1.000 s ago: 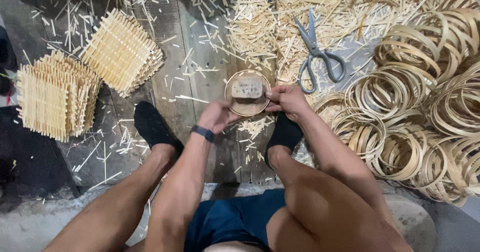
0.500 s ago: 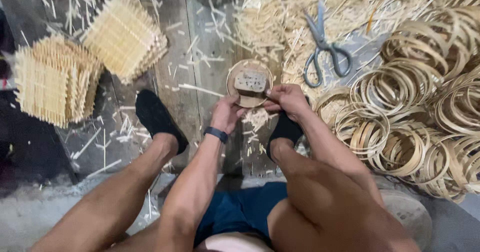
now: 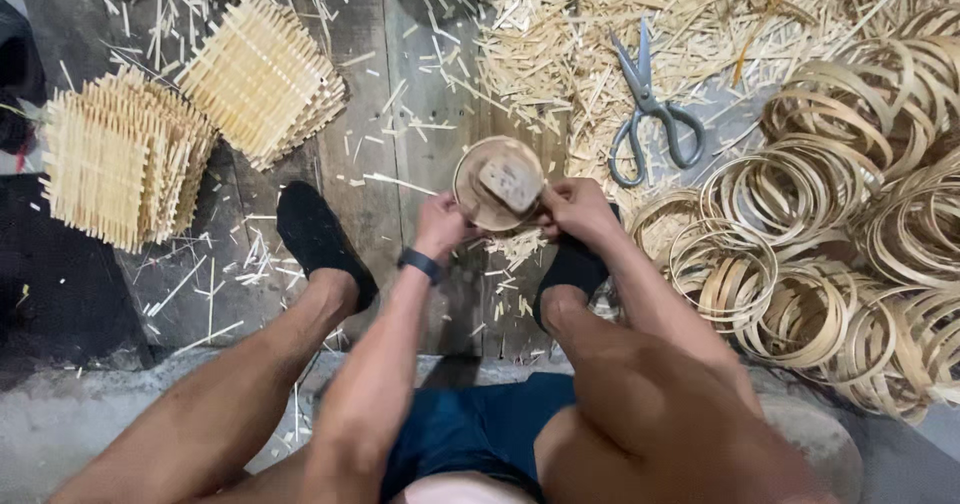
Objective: The person sits on the floor and assembles small round bamboo baskets. They place a woven bamboo base on a wooden block, fit a circular bamboo rim around it, and use shears to trim excess material. The finished baskets are stacked nearby.
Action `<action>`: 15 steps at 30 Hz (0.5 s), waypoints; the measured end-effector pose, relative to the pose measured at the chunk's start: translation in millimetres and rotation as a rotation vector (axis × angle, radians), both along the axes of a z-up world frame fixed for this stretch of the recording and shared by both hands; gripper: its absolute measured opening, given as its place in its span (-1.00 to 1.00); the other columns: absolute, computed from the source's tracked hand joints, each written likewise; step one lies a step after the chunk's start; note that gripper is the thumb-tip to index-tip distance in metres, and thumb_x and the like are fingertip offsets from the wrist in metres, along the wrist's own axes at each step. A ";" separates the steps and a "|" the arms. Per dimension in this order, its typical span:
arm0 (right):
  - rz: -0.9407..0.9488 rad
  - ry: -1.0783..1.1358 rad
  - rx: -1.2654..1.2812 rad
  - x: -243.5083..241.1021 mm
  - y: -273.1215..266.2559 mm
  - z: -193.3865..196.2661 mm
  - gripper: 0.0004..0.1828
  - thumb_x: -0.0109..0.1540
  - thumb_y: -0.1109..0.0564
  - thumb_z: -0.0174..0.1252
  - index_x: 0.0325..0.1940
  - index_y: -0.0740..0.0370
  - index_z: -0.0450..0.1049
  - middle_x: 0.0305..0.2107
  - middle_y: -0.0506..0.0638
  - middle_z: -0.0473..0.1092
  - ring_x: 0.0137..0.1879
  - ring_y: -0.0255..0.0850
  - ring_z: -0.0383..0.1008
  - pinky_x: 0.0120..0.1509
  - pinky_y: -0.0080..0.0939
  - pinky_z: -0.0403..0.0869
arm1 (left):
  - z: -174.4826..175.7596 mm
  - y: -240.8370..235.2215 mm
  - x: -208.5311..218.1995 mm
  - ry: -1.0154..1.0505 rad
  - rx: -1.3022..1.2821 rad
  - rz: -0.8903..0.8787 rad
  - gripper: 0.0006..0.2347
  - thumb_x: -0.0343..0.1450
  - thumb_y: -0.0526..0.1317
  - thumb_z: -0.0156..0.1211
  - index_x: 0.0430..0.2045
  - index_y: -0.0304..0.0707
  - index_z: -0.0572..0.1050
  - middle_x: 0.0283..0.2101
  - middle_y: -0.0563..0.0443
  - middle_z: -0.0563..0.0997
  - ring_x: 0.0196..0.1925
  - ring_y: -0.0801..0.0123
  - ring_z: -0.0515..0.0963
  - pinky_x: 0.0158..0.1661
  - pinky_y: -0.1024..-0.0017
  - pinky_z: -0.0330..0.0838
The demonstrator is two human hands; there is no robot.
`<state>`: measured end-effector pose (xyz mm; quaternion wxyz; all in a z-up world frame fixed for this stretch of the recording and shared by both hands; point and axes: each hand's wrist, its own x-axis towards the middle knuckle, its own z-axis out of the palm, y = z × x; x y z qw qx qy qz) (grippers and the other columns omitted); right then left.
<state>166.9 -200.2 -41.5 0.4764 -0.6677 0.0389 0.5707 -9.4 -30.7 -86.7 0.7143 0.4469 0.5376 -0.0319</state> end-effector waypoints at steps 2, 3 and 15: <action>0.114 -0.279 0.138 4.3 -2.6 20.0 -0.48 0.24 0.07 0.23 0.15 0.43 0.27 -0.28 0.12 0.50 -0.19 -0.12 0.61 -0.18 -0.24 0.63 | 13.5 19.3 -8.5 -0.175 0.410 -0.311 -0.75 0.44 -0.31 0.25 -0.01 -0.40 0.59 -0.10 -0.11 0.73 -0.13 0.37 0.70 -0.12 0.45 0.59; 0.187 -0.309 0.161 7.9 2.3 28.5 -0.39 0.21 0.05 0.30 0.17 0.46 0.24 -0.21 0.14 0.47 -0.15 -0.12 0.59 -0.15 -0.24 0.60 | 18.4 21.7 -4.8 -0.183 0.423 -0.279 -0.71 0.43 -0.25 0.28 0.00 -0.39 0.58 -0.12 -0.11 0.72 -0.15 0.39 0.68 -0.14 0.46 0.58; -0.089 -0.223 0.153 -17.8 36.3 22.0 -0.63 0.21 0.02 0.34 -0.08 0.31 0.43 -0.35 0.08 0.50 -0.36 -0.20 0.52 -0.36 -0.19 0.49 | 52.2 -9.5 63.0 -0.184 0.749 -0.147 -0.60 0.56 0.08 0.02 0.03 -0.25 0.59 -0.08 -0.21 0.72 -0.03 0.29 0.70 -0.02 0.38 0.53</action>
